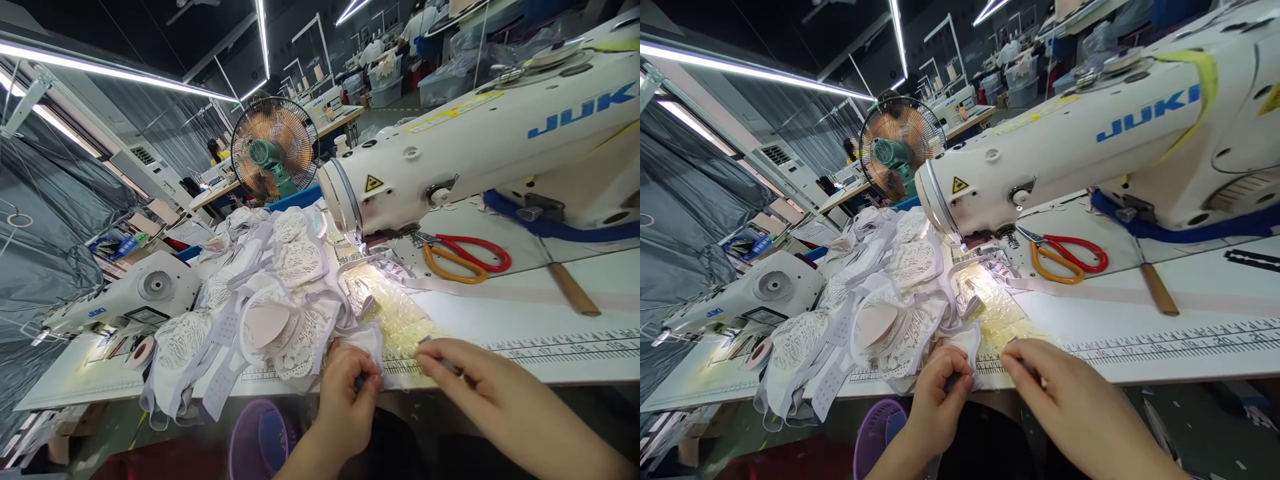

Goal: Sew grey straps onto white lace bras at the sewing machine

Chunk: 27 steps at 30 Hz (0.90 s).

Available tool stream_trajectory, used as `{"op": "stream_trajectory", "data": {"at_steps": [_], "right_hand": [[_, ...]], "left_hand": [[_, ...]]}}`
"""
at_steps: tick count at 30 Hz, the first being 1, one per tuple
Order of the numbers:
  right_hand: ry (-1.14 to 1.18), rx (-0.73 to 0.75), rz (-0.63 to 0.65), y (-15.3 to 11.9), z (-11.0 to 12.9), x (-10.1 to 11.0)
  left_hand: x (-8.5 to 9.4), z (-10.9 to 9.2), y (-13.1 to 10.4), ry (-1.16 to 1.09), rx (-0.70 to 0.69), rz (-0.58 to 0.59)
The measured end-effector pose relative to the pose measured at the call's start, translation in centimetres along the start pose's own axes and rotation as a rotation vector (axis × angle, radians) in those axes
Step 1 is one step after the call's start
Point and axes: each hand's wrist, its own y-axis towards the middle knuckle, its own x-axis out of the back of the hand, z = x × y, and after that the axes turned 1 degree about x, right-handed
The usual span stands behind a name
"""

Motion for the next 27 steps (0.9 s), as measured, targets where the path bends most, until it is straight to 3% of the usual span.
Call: {"op": "stream_trajectory", "data": {"at_steps": [4,7,12,20,27], "right_hand": [[-0.118,0.042,0.192,0.3,2.1,-2.3],[-0.225,0.061,0.18,0.8,2.9,-2.9],[-0.238,0.033,0.179,1.2,2.5,-2.1],[-0.115,0.045,-0.143,0.5,-0.1,-0.4],[0.113,-0.058,-0.297,-0.8,-1.4,0.8]], "left_hand": [[0.2,0.0,0.1,-0.011,-0.015,0.003],[0.3,0.0,0.0,-0.005,-0.016,0.015],[0.2,0.1,-0.1,0.018,-0.024,0.035],[0.3,0.0,0.1,0.01,-0.012,0.038],[0.4,0.1,0.0,0.031,0.011,0.048]]}}
